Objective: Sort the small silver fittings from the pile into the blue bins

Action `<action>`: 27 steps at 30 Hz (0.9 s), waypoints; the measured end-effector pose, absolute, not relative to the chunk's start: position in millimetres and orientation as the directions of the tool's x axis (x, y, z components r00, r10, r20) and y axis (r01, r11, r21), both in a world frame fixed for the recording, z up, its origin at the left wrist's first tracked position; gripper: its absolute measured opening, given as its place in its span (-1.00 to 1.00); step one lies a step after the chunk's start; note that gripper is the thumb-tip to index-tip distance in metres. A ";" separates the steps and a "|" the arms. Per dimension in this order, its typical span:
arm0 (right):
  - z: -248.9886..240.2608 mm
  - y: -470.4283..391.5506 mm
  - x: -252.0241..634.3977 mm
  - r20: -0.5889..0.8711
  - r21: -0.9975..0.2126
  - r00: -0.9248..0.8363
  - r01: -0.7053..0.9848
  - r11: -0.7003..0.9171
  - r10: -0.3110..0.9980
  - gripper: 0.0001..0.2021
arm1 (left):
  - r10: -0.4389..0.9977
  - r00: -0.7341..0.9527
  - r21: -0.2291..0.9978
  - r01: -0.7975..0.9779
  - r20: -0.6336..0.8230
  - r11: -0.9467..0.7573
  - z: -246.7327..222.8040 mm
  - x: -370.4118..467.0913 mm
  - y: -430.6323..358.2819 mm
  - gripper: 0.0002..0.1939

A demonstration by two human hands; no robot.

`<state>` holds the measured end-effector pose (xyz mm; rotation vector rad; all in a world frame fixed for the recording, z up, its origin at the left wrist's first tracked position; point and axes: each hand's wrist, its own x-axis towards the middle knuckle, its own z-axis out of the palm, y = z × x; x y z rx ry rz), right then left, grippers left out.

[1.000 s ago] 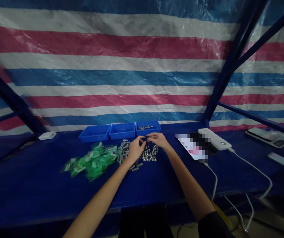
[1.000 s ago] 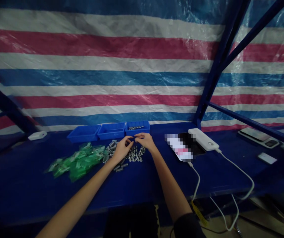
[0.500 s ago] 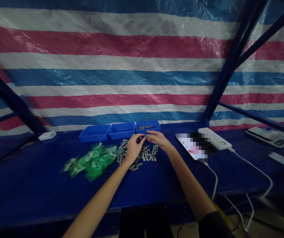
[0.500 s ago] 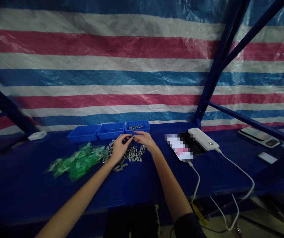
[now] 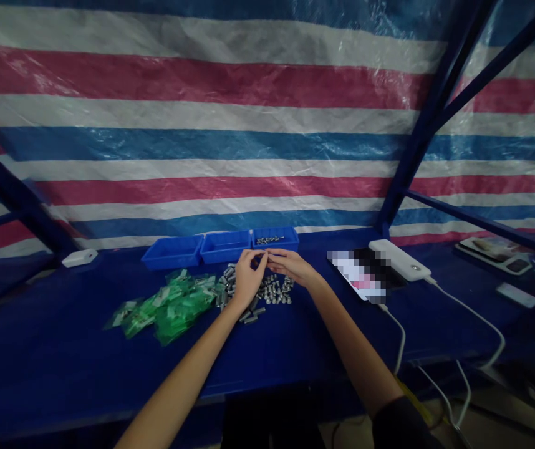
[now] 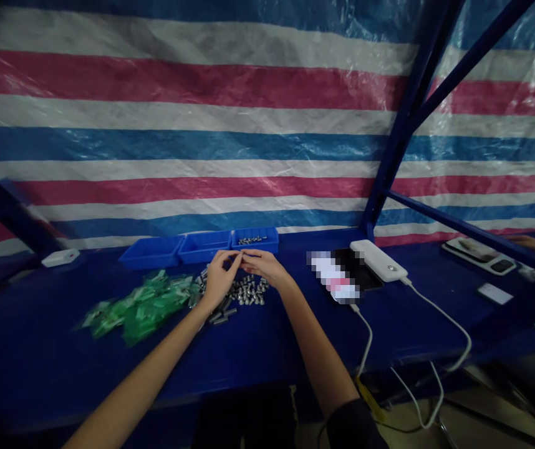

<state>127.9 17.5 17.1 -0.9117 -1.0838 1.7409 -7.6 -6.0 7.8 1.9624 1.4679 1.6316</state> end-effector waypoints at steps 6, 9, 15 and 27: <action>14.6 20.7 126.8 -0.081 -0.932 -0.339 -0.307 -0.191 0.937 -0.81 | 0.771 -0.124 0.681 0.569 0.624 -0.461 7.8 -6.4 -6.6 -0.83; 9.1 24.5 126.6 -0.035 -0.952 -0.318 -0.278 -0.128 0.947 -0.76 | 0.785 -0.109 0.682 0.576 0.610 -0.450 4.9 -6.2 -5.7 -0.80; 1.6 31.0 129.4 -0.025 -0.983 -0.129 -0.178 -0.048 0.991 -0.72 | 0.816 -0.086 0.680 0.607 0.571 -0.412 0.2 -8.7 -2.5 -0.84; 5.3 42.4 139.4 0.261 -0.949 -0.074 -0.201 0.242 0.963 -0.43 | 0.829 -0.118 0.716 0.578 0.547 -0.390 -3.4 -9.7 -0.7 -0.86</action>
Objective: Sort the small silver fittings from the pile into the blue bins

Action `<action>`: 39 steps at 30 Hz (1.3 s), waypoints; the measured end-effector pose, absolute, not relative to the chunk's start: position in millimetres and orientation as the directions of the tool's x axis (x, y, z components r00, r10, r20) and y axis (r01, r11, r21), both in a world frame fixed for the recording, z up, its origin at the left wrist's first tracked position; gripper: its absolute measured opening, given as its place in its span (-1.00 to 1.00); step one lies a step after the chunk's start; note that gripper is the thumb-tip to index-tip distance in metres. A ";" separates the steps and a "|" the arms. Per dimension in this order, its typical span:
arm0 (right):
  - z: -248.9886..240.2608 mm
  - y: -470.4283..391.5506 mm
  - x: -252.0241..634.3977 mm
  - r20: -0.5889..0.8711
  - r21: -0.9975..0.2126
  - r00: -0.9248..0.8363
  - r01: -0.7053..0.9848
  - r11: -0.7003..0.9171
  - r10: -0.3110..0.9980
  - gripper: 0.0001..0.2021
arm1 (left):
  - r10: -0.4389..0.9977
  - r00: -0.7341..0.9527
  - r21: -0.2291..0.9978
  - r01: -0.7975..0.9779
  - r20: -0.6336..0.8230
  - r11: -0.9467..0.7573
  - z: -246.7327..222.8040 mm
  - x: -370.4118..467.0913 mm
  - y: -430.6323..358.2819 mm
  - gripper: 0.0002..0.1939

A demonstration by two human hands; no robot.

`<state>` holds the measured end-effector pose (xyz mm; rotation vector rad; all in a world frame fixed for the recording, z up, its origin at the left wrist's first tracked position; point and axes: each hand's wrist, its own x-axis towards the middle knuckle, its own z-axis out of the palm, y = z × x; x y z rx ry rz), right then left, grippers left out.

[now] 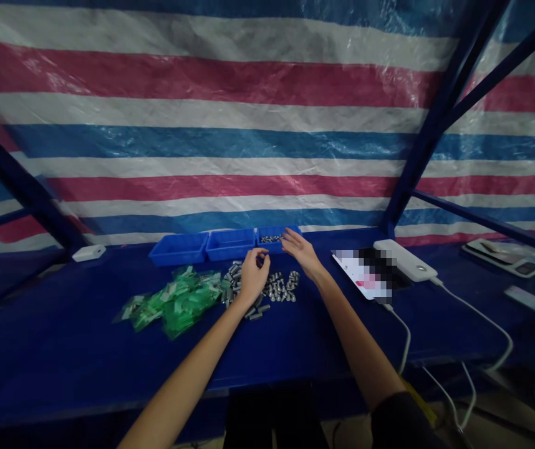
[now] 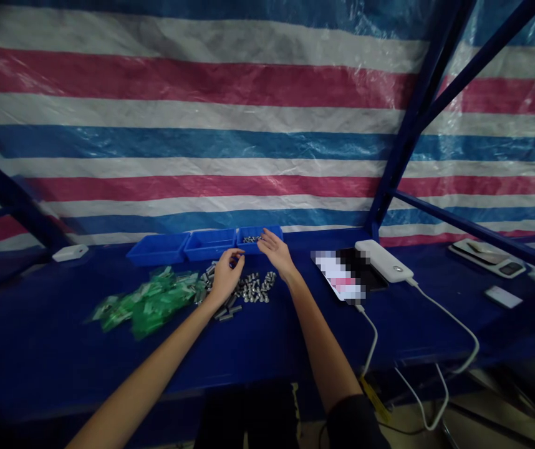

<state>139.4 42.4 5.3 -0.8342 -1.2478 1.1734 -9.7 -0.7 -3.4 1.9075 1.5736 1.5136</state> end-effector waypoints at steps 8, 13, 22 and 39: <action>0.9 33.1 170.5 0.154 -0.738 -0.068 0.656 0.160 0.986 -0.77 | 0.840 -0.015 0.656 0.632 0.542 -0.412 -3.4 -10.8 -2.4 -0.88; 6.9 24.8 168.9 0.007 -0.683 -0.024 0.730 0.022 1.000 -0.76 | 0.844 0.166 0.406 0.819 0.510 -0.406 -1.3 -6.9 -10.5 -0.86; 3.8 28.7 163.1 -0.103 -0.797 -0.085 0.603 -0.031 0.991 -0.69 | 0.906 0.238 0.374 0.851 0.351 -0.368 -8.7 -8.8 -8.5 -0.86; 2.9 20.1 148.0 0.105 -0.640 -0.131 0.750 0.168 0.986 -0.89 | 0.920 0.193 0.462 0.818 0.340 -0.342 -9.5 -8.1 -3.9 -0.79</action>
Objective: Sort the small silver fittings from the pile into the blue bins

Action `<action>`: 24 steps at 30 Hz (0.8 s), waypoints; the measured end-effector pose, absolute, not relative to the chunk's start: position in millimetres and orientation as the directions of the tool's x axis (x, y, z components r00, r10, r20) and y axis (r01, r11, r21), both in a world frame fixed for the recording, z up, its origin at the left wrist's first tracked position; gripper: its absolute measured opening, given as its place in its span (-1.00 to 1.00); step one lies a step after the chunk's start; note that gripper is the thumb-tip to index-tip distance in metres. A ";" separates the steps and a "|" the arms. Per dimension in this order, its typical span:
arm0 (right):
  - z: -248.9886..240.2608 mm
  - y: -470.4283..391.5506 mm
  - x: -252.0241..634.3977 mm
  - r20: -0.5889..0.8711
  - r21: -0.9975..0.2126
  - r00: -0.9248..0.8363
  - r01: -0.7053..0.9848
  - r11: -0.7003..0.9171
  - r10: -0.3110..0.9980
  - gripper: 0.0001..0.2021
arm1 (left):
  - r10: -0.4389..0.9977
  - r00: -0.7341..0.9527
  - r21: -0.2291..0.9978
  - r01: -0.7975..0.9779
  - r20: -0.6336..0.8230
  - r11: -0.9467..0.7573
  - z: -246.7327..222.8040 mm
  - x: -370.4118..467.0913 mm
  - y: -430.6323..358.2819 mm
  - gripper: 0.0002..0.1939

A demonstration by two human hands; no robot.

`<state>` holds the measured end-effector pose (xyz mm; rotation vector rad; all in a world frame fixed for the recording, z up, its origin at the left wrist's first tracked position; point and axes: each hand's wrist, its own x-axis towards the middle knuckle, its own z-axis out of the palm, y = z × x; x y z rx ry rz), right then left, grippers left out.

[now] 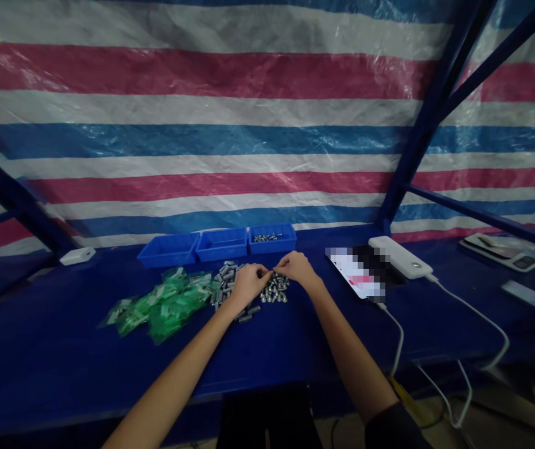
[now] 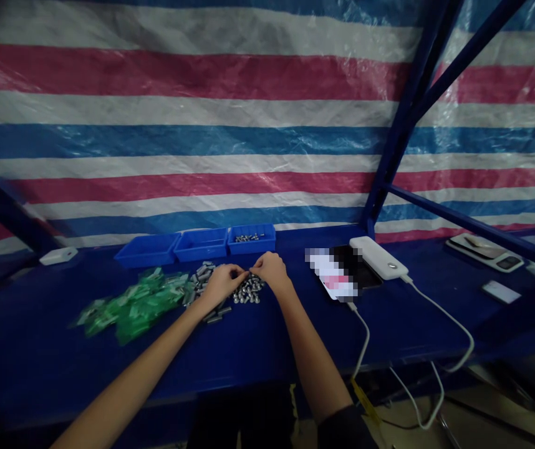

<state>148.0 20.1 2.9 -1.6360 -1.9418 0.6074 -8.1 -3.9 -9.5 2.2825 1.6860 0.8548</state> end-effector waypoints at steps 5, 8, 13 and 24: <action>6.5 17.4 144.9 0.092 -0.625 -0.109 0.767 0.143 0.990 -0.90 | 0.900 0.191 0.372 0.861 0.393 -0.346 -12.5 -8.8 -1.1 -0.71; 11.8 15.0 143.1 0.055 -0.629 -0.100 0.770 0.112 0.994 -0.90 | 0.902 0.182 0.343 0.880 0.392 -0.327 -14.9 -10.0 0.7 -0.75; 18.6 13.5 141.7 0.004 -0.620 -0.120 0.779 0.097 0.993 -0.88 | 0.898 0.183 0.347 0.877 0.400 -0.333 -17.4 -11.6 3.0 -0.86; 32.5 12.6 140.1 0.084 -0.766 -0.047 0.636 0.094 0.995 -0.74 | 0.853 0.138 0.514 0.746 0.503 -0.424 -2.4 -2.4 -4.1 -0.84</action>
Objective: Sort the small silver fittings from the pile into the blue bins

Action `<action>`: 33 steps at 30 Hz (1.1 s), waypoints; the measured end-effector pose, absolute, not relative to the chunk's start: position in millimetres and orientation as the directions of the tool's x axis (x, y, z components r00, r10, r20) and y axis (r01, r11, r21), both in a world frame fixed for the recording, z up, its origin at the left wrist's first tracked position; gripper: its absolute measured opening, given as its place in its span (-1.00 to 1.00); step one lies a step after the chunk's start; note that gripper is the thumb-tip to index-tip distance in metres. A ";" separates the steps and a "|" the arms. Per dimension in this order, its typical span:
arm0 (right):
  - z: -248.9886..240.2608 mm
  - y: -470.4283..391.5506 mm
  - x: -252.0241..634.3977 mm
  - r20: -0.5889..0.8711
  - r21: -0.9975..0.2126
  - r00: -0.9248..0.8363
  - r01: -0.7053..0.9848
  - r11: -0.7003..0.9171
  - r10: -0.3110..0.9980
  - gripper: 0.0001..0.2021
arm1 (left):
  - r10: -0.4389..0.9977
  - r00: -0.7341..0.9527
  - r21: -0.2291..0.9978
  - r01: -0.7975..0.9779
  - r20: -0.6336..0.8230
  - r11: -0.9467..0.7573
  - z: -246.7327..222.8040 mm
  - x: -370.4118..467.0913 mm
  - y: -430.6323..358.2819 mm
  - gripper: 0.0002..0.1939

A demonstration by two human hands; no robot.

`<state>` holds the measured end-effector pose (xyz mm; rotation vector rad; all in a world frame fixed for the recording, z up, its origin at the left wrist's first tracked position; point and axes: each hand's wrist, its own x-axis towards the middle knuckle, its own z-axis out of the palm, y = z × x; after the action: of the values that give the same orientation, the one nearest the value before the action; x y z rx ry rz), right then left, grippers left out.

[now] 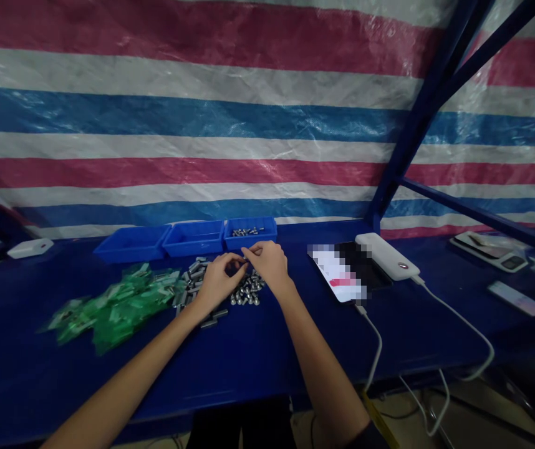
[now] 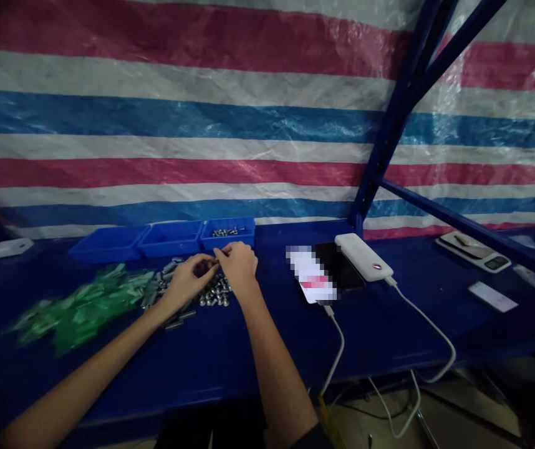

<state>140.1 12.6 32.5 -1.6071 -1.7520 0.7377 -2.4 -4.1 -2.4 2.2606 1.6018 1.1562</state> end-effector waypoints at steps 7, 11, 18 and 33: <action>38.5 9.6 138.3 0.094 -0.870 -0.067 0.480 0.115 0.993 -0.72 | 0.858 -0.001 0.601 0.714 0.514 -0.360 3.1 -2.6 -6.6 -0.78; 35.0 11.9 135.8 0.128 -0.905 -0.081 0.399 0.150 0.988 -0.77 | 0.843 -0.015 0.605 0.703 0.538 -0.374 5.2 -4.2 -6.4 -0.78; 21.8 19.3 129.4 0.168 -0.958 -0.120 0.214 0.190 0.979 -0.81 | 0.826 -0.022 0.608 0.687 0.564 -0.397 9.7 -4.9 -8.6 -0.78; 15.9 22.9 118.4 0.145 -0.988 -0.153 -0.082 0.133 0.978 -0.81 | 0.890 -0.087 0.707 0.644 0.447 -0.292 15.9 -3.0 -12.4 -0.74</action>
<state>118.4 22.9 15.9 -0.9736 -1.3338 1.2512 -3.0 -12.4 15.9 1.9177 1.6785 1.3216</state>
